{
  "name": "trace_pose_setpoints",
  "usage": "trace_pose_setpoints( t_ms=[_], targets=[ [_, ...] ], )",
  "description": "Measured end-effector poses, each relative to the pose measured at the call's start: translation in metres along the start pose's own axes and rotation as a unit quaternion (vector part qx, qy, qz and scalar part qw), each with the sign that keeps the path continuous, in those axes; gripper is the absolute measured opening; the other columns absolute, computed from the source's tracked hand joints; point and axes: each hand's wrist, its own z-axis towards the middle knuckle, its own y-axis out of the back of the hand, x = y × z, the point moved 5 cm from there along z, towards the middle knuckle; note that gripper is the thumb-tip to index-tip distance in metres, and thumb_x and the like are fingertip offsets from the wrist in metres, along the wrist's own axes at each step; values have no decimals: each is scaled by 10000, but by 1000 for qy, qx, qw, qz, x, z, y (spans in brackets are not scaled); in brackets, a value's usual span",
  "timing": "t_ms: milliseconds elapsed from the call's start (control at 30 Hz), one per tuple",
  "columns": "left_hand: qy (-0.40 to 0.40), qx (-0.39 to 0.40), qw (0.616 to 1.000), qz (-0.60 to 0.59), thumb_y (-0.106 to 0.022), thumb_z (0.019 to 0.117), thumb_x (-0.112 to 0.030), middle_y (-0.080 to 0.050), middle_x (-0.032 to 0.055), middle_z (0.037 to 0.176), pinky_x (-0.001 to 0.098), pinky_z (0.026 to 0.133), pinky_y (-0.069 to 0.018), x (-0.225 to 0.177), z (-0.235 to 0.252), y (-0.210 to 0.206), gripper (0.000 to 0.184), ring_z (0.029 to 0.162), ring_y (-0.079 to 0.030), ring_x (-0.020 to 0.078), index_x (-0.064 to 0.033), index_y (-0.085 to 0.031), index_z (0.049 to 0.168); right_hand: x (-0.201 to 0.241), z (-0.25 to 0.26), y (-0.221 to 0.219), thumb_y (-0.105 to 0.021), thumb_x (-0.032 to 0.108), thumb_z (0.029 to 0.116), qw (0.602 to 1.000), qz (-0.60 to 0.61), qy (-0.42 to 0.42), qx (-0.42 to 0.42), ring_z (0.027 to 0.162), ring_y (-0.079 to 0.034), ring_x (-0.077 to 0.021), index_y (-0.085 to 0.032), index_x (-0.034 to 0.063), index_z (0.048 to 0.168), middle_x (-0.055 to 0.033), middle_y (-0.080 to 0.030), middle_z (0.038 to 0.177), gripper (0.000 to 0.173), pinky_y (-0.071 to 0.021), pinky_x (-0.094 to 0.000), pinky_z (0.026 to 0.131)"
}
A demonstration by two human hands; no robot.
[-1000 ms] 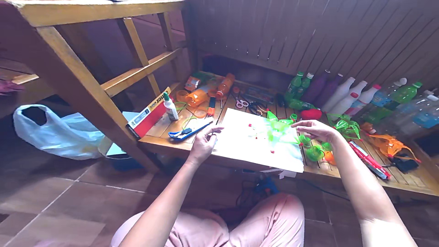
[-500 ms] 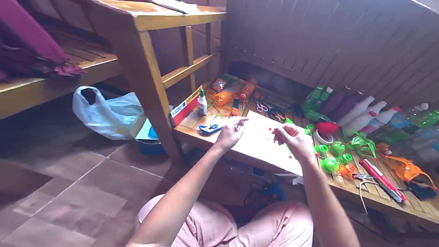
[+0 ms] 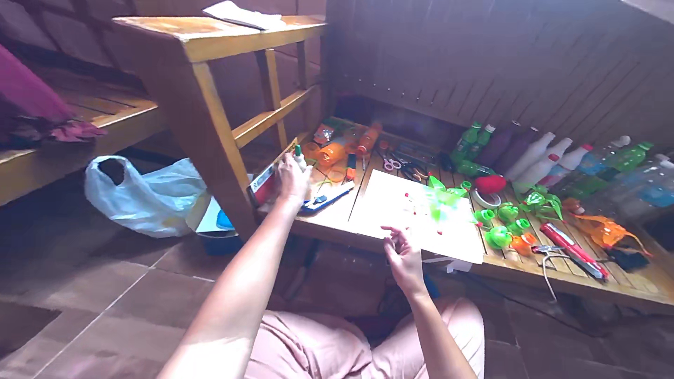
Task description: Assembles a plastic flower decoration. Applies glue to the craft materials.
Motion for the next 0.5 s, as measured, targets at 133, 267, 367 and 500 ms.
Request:
trace_pose_setpoints(
  t_ms=[133, 267, 367, 500],
  targets=[
    [9, 6, 999, 41, -567, 1052, -180, -547, 400, 1320, 660, 1074, -394, -6, 0, 3, 477, 1279, -527, 545, 164, -464, 1365, 12, 19, 30, -591, -63, 871, 990, -116, 76, -25, 824, -619, -116, -740, -39, 1094, -202, -648, 1040, 269, -522, -192, 738],
    [-78, 7, 997, -18, -514, 1081, -218, -545, 394, 1336, 684, 1070, -383, -62, -22, 23, 502, 1268, -530, 559, 110, -426, 1451, -2, 34, 38, -632, -45, 903, 979, -170, 106, -29, 910, -712, -251, -736, -69, 1058, -229, -708, 1030, 188, -585, -308, 852],
    [-123, 154, 972, -128, -471, 1102, -234, -645, 251, 1225, 545, 905, -564, -108, -44, 14, 451, 1044, -689, 365, -20, -416, 1495, -17, 35, 39, -704, 78, 920, 978, -158, 118, -62, 739, -730, -179, -761, -46, 945, -141, -752, 849, 139, -609, -298, 740],
    [-89, 362, 910, -179, -470, 1105, -232, -647, 153, 1056, 344, 625, -567, -128, -73, -21, 403, 730, -657, 191, -101, -422, 1483, -10, 19, 46, -654, 233, 977, 967, -169, 162, -97, 663, -688, -190, -761, 13, 815, -97, -710, 734, 293, -566, -361, 625]
  ],
)
